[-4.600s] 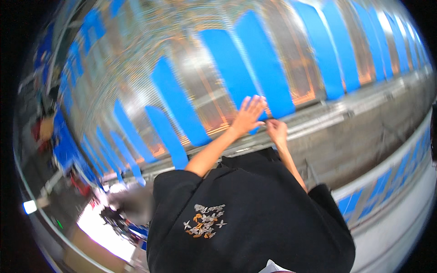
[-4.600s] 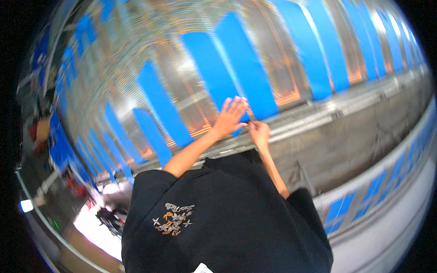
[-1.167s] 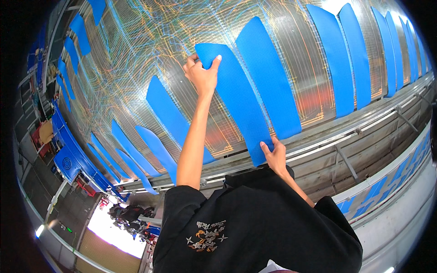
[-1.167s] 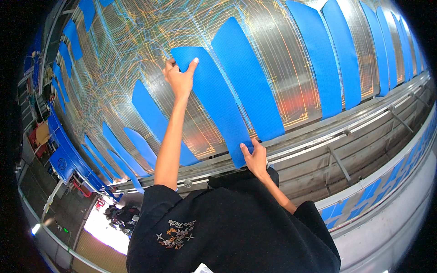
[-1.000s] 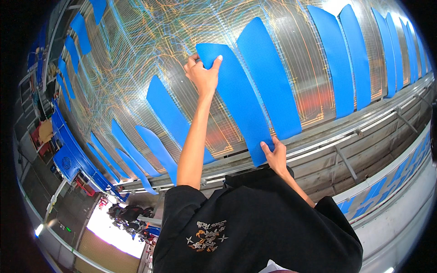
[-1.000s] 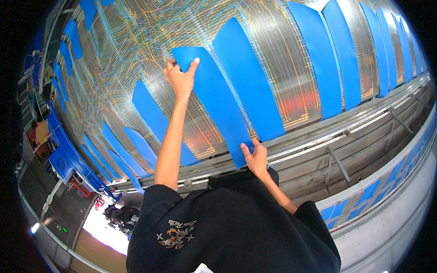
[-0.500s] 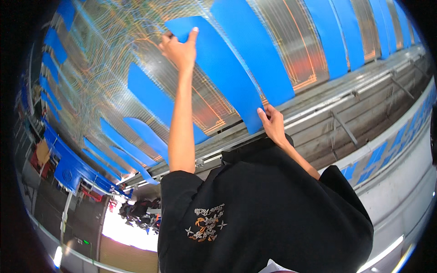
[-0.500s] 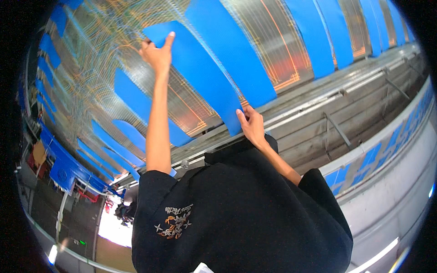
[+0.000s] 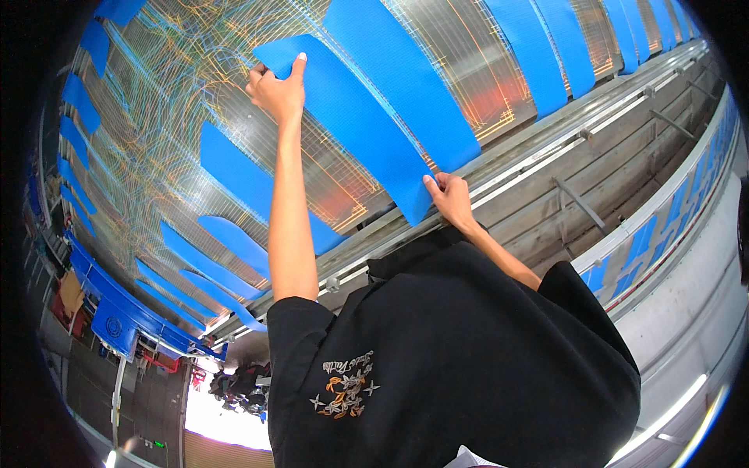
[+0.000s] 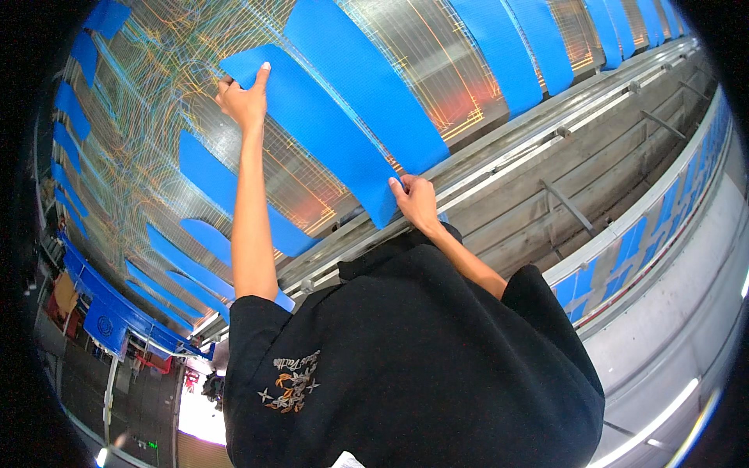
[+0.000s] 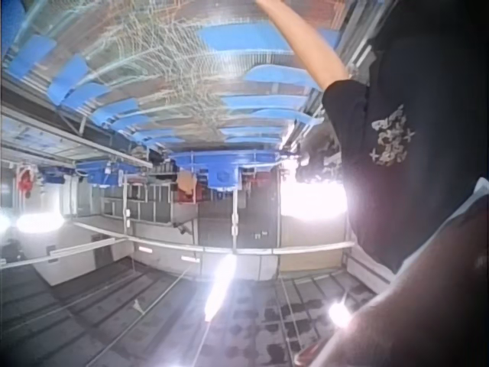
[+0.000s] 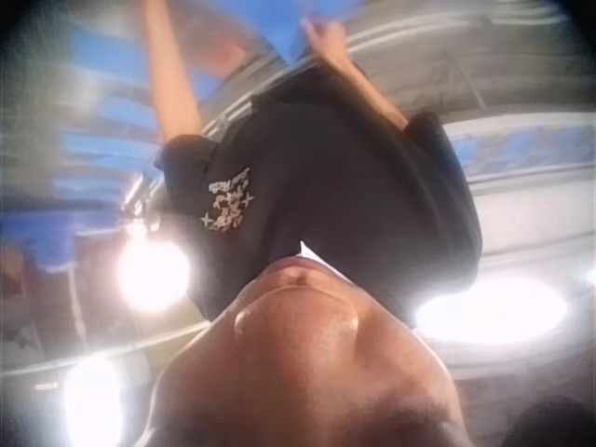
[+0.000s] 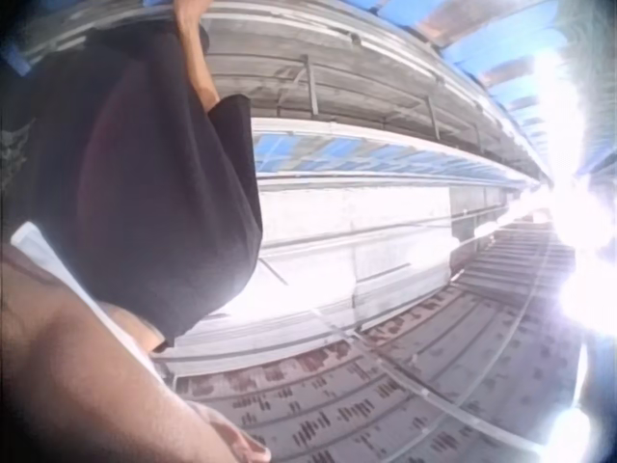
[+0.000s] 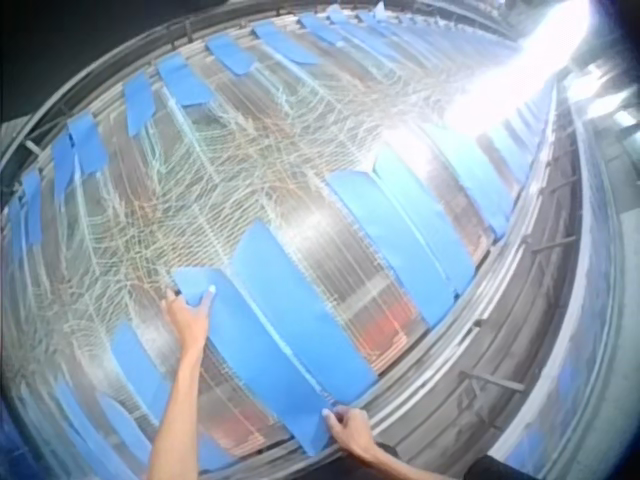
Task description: The person repeatedly places blue rectangular panels onto a curved metal grid structure. They align each panel with existing ones and press it into place by hand. The task continues with multiple panels being installed in sequence.
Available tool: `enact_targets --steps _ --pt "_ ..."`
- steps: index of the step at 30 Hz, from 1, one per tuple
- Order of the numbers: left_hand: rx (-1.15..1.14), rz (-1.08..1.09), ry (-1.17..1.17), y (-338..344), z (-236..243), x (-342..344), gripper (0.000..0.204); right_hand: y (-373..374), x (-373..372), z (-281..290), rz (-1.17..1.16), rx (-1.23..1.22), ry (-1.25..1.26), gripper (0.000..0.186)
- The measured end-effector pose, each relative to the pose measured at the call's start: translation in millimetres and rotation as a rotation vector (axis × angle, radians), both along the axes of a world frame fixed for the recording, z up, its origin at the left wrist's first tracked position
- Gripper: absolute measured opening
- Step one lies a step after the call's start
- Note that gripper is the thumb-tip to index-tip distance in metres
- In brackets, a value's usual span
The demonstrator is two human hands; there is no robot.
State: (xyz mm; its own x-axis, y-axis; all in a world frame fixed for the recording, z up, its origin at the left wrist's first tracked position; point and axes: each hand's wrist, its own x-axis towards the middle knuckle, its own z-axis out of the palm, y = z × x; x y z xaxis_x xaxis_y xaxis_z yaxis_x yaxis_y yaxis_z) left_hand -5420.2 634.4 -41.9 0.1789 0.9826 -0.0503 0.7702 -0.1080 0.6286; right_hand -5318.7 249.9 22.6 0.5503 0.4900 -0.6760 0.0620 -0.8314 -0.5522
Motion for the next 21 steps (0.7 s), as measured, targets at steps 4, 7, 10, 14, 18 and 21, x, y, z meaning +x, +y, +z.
enact_targets --steps 4,7,10,14,18,21 --pt "0.029 0.003 0.003 2.0 -5.3 -2.0 0.049 2.1 -1.4 0.0 0.022 0.006 0.027 0.043" --pt "0.027 0.001 0.046 2.1 -3.6 -2.5 0.050 1.6 -1.6 -2.0 0.043 -0.001 0.018 0.043" --pt "0.028 -0.013 0.042 -0.2 -0.2 1.3 0.054 0.3 -0.1 -5.0 0.045 -0.007 -0.001 0.043" --pt "0.032 -0.001 0.031 -0.1 -2.2 0.2 0.053 1.3 2.8 -6.3 0.072 -0.009 -0.011 0.042" --pt "0.014 0.008 0.057 3.3 -11.9 -5.2 0.048 2.3 3.8 -6.4 0.086 -0.010 -0.009 0.042" --pt "0.007 0.003 0.054 2.9 -9.9 -4.0 0.048 2.3 4.9 -7.0 0.086 -0.010 -0.003 0.042"
